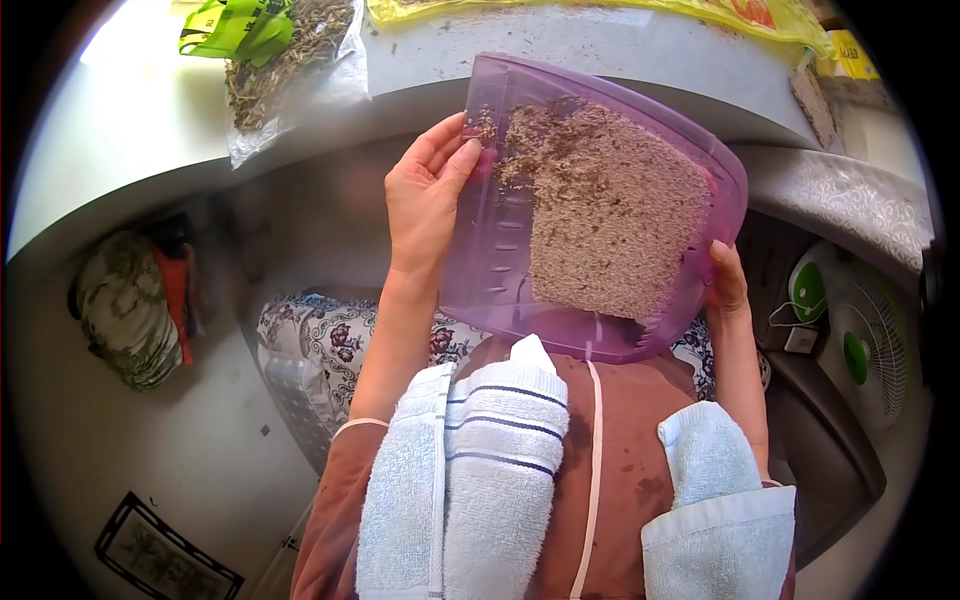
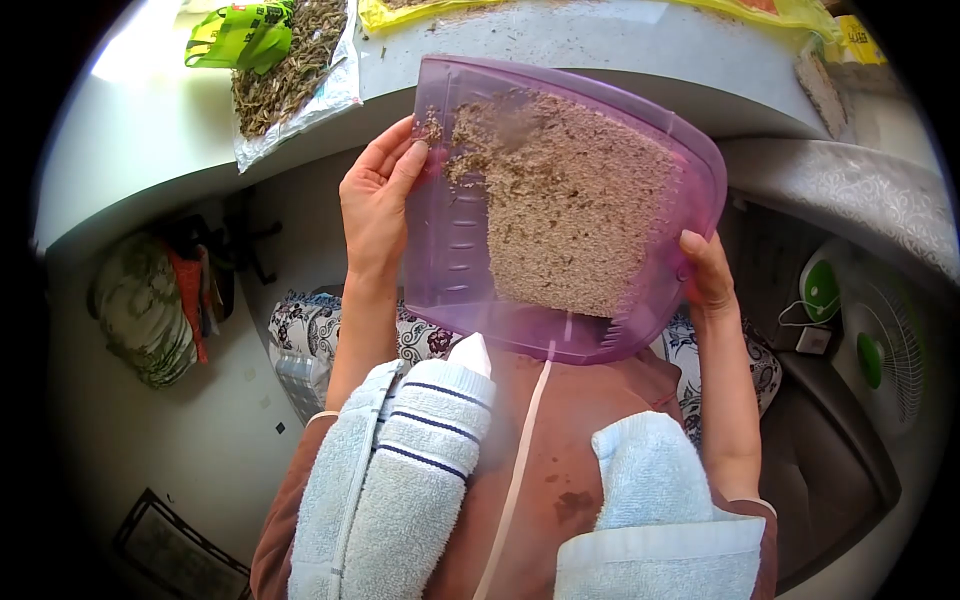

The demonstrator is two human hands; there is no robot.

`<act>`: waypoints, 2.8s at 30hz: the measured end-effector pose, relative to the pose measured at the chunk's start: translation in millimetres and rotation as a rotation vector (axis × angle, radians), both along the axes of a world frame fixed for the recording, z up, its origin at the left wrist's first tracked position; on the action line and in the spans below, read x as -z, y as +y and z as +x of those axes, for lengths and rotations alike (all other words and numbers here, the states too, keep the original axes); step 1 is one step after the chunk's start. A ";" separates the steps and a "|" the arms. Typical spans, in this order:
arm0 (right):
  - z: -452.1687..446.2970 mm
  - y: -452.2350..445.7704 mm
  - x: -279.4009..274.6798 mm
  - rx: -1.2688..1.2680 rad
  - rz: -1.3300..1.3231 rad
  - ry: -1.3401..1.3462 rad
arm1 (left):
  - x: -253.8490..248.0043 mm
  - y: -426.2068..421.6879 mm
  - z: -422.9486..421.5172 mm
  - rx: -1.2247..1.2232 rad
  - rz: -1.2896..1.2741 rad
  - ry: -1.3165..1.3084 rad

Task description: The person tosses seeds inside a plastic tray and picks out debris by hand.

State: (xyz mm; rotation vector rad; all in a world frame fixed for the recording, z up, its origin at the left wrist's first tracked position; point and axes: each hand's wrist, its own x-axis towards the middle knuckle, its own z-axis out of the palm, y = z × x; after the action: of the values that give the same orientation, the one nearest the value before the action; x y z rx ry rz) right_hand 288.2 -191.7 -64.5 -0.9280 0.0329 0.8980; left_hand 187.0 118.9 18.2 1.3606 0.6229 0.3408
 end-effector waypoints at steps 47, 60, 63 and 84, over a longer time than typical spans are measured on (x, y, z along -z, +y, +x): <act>6.5 0.8 -4.4 -0.016 -0.048 -0.014 | 25.1 17.1 -22.4 -0.193 0.191 0.208; 11.6 5.8 -3.6 -0.051 -0.103 -0.055 | -14.0 -16.1 -2.0 0.232 1.393 -0.029; 13.0 7.8 -5.7 -0.070 -0.099 -0.044 | -17.4 -26.1 23.1 0.380 1.343 0.057; 2.9 20.7 13.8 0.166 0.153 0.085 | 43.1 2.6 -104.6 0.069 -0.479 -0.085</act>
State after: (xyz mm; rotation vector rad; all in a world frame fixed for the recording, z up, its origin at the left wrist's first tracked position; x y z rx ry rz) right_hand 291.1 -171.0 -78.3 -0.7333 0.1108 0.7736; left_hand 82.5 121.5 -24.9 0.9005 0.5421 0.1765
